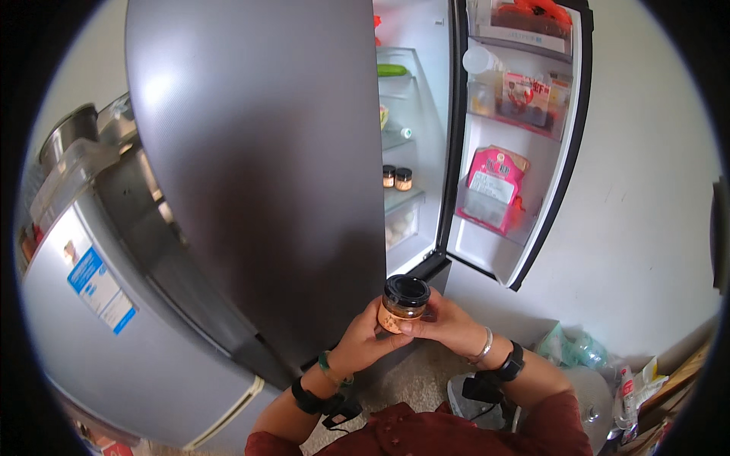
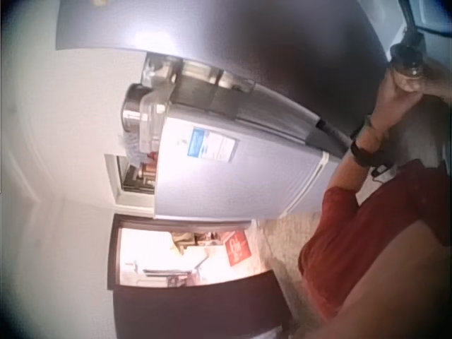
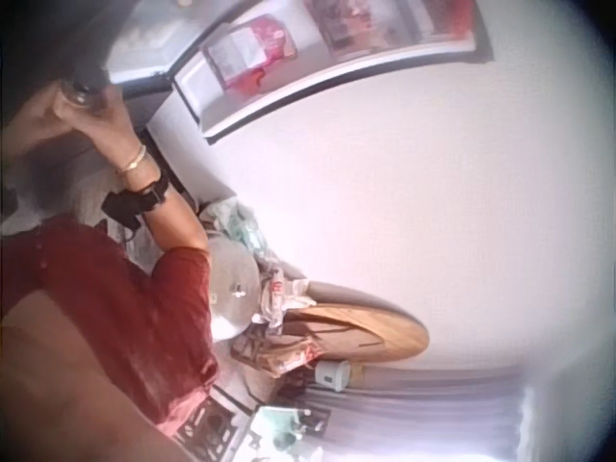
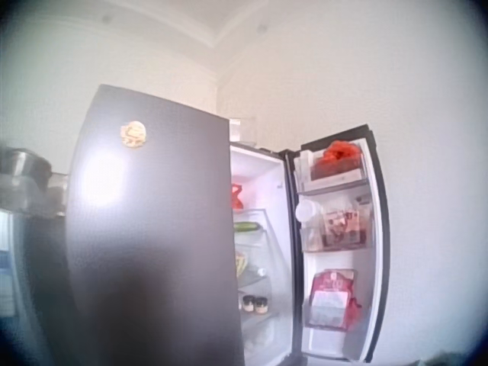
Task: The person carries several jars from a living room table to a refrigerator in the dining area, places them inside, and then takes one jar into the kitchen where they use a large knife to scrape a label or residue from the lid before discarding a small piece of waste in a bin.
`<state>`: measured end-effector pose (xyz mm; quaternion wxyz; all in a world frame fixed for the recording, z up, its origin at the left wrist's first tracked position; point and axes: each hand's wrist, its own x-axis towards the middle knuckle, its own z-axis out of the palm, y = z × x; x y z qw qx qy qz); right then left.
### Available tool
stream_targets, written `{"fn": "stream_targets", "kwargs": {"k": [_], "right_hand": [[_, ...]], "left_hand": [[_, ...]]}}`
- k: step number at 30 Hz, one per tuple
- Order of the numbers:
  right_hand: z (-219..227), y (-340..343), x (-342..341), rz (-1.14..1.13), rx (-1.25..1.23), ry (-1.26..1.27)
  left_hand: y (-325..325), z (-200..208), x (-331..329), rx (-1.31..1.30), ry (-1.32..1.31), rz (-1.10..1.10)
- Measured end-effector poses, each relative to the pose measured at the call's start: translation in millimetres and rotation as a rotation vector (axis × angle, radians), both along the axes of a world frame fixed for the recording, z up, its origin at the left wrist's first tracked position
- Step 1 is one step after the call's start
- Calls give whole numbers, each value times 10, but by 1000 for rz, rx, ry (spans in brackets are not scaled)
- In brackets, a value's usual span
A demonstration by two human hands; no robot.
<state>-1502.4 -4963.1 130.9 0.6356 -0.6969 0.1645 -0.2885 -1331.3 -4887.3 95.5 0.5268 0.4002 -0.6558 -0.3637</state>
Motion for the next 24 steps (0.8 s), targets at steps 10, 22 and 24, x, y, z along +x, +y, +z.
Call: {"fn": "stream_targets", "kwargs": {"k": [10,22,24], "right_hand": [[1490,-1529,602,-366,-238,-493],[3132,-3896,1886,-1009,-545,-320],[3245,-4166,1938,-1139,-666,-179]], "left_hand": [[-43,394,854,-136,-404,378],[787,534,1144,-105,-355,841],[730,598,1044,-112,-254,911]]}}
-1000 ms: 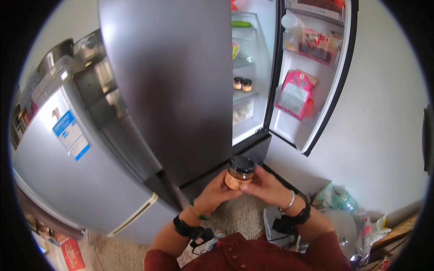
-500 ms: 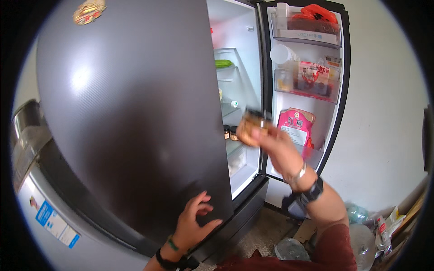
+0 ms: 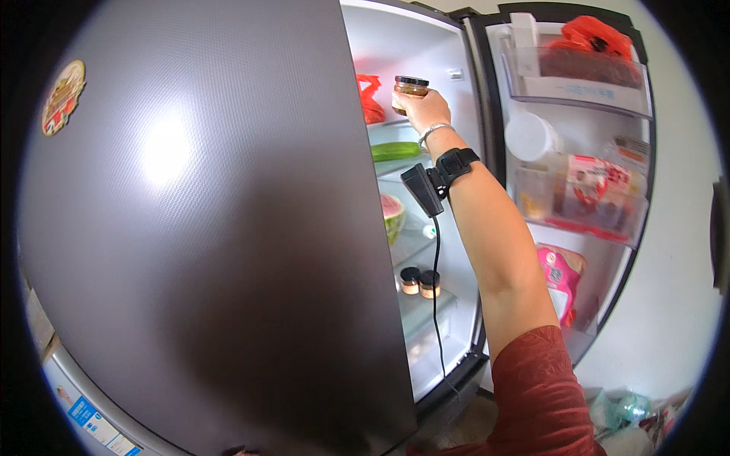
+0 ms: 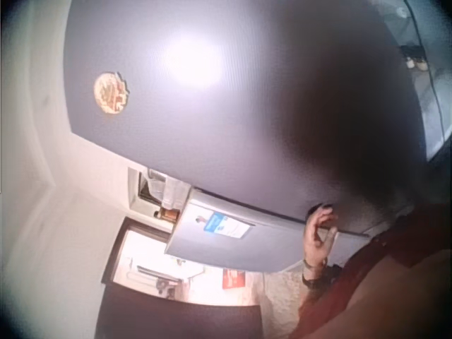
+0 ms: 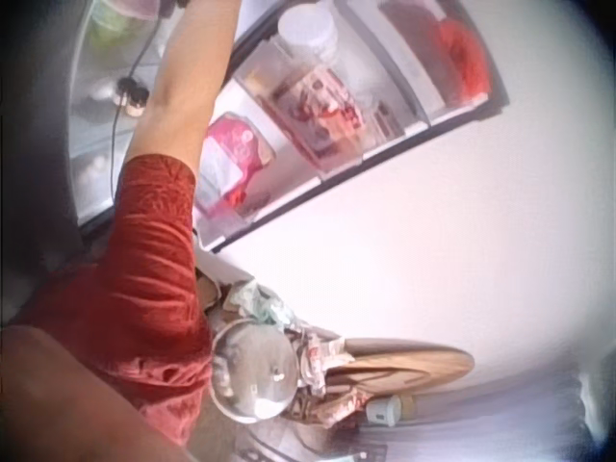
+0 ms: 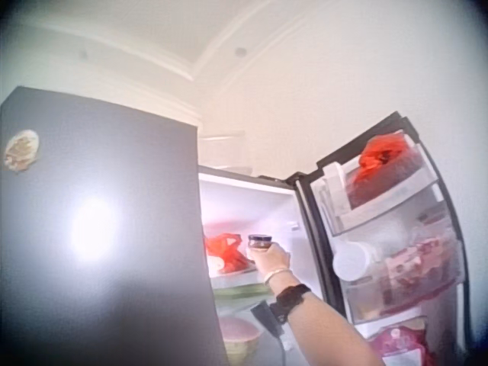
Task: The person carries several jars from a living room table to a refrigerator in the dining area, places them inside, and then takes one jar into the kitchen where they use a large knife to scrape a label or residue from the lid before discarding a small piece of waste in a bin.
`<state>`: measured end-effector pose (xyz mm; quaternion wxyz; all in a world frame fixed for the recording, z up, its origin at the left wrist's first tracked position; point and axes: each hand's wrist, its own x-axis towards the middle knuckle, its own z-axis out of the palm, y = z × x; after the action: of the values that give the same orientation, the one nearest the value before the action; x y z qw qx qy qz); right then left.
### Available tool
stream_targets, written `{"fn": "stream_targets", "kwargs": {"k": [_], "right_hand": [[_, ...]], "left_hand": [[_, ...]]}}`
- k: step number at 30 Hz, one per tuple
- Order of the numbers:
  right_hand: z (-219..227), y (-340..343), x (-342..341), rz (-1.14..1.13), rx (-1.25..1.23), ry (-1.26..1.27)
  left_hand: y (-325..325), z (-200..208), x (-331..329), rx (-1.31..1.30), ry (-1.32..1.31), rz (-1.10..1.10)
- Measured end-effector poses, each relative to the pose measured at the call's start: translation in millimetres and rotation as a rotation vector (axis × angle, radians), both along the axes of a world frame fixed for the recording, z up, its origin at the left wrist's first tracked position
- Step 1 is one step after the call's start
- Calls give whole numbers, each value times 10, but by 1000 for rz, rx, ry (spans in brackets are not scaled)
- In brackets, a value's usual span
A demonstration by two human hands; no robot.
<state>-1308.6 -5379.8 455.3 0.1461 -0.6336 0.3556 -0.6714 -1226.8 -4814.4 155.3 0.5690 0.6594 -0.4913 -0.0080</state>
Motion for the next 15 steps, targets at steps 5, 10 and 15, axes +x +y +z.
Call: {"fn": "stream_targets", "kwargs": {"k": [5,10,15], "right_hand": [[218,-285,217,-15,122,302],[233,-310,285,32,119,258],[197,-290,233,81,91,25]], "left_hand": [[-47,-2,-124,-150,170,178],[-122,30,-182,-228,187,233],[-114,16,-143,-238,231,214]]}}
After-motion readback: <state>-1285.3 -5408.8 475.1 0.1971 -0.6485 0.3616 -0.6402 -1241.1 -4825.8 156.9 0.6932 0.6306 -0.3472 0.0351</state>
